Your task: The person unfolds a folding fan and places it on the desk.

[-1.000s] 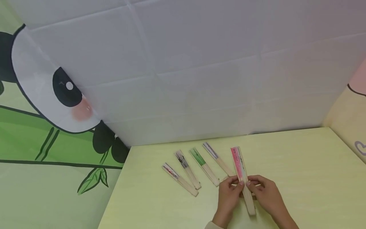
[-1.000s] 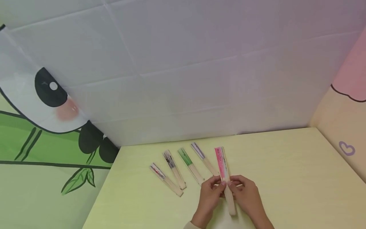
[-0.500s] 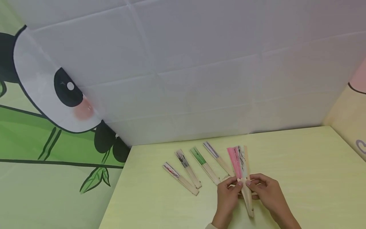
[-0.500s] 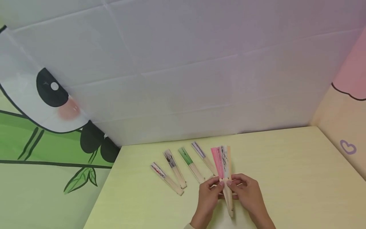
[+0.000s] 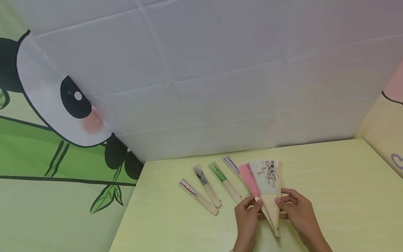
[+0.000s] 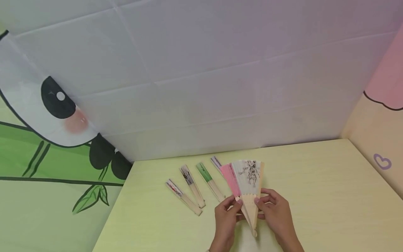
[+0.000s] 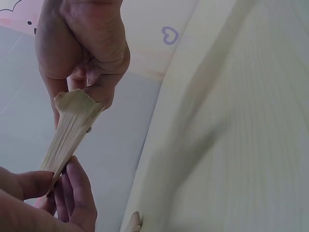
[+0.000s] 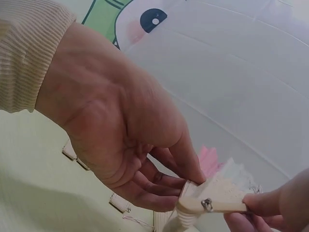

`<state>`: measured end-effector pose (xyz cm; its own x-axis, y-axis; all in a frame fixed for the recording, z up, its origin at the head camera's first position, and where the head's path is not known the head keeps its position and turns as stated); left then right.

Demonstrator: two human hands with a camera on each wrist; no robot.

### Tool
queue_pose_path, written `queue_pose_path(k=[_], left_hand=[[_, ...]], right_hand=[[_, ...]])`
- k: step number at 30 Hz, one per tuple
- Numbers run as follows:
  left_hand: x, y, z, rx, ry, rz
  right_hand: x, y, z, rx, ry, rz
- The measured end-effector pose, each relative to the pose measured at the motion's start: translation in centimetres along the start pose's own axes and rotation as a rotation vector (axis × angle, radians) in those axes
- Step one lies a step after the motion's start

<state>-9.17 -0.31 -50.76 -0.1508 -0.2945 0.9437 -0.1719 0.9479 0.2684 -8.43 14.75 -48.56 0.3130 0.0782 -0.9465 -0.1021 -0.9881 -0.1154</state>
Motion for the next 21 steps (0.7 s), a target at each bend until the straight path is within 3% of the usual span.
queue_pose_path(k=[10,21], left_hand=[[-0.1,-0.1,-0.2,0.038,0.02,-0.089],[-0.3,0.2,-0.4,0.074,-0.034,-0.184]], right_hand=[[0.1,-0.6,0.1,0.065,-0.007,0.057],[-0.1,-1.3,0.0,0.155,-0.024,0.142]])
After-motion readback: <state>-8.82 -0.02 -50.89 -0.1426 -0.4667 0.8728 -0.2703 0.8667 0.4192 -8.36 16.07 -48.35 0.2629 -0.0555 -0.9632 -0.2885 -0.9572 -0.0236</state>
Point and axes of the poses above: each hand's wrist, its own z-axis towards the middle knuckle, its own y-axis out of the palm, x = y × z, the point moved 1 cm from there along z, towards the middle knuckle, and after that the axes turned 1 degree about -z, right-handed, at the moved point
